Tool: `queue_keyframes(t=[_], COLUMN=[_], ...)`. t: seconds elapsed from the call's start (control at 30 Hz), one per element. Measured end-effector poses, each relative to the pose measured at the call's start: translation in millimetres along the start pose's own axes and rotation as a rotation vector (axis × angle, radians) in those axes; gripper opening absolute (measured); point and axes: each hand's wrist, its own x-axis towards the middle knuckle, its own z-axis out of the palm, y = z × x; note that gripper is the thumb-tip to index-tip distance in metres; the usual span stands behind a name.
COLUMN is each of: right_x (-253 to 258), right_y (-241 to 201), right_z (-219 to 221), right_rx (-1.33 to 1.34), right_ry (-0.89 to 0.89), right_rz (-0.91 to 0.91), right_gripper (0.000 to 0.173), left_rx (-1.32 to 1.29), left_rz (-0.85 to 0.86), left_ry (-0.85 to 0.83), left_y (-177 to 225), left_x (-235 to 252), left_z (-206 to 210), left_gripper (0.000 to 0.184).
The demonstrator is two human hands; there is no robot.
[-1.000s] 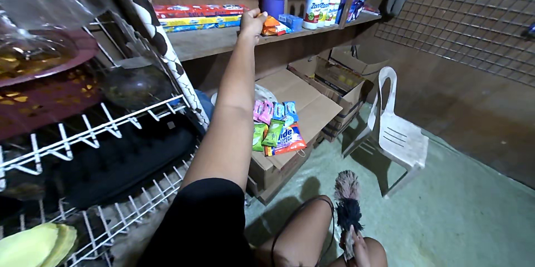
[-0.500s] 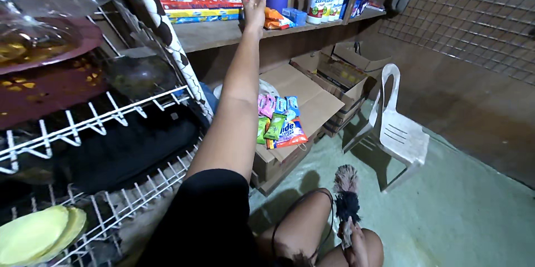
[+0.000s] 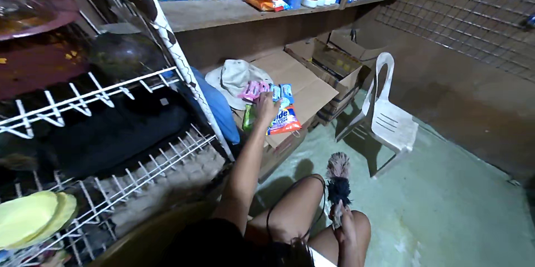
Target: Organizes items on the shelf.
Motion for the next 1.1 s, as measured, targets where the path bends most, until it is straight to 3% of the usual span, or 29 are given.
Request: queue_keyframes(t=[0.13,0.3,0.43,0.57,0.67,0.8,0.9,1.03,1.1], right_x=[-2,-4,-5,-7,-2,-5,-4,-9,-9], right_y=[-3,-6,-5,-7,-3,-4,-4,-8,-7], right_z=[3,9,7,1,-3,1,2,1,-2], right_rx=[-0.043,-0.050,-0.031,-0.031,-0.018,-0.033,-0.037,-0.024,-0.050], right_ry=[0.000,0.008,0.001,0.022,0.009,-0.018,-0.018,0.004,0.006], right_rz=[0.001,-0.004,-0.006,-0.012,-0.038,-0.038,-0.042,-0.032,-0.041], right_gripper=[0.023,0.025,0.023,0.024,0.024,0.021,0.023,0.022,0.023], left_rx=[0.232,0.344,0.348,0.011,-0.137,-0.152,-0.093,0.105,0.082], left_rz=[-0.128,-0.145,-0.124,0.107,0.315,0.600,0.535,0.228,0.148], left_ry=[-0.106,-0.231,-0.319,-0.325,-0.064,0.450,0.584,0.290,0.165], left_y=[0,8,16,41,90,121,119,94,89], left_x=[-8,7,12,11,7,51,102,138,138], left_z=[10,3,-2,-48,-114,-178,-206,-207,-208], left_gripper=[0.069,0.077,0.073,0.047,0.034,0.045,0.047,0.045,0.049])
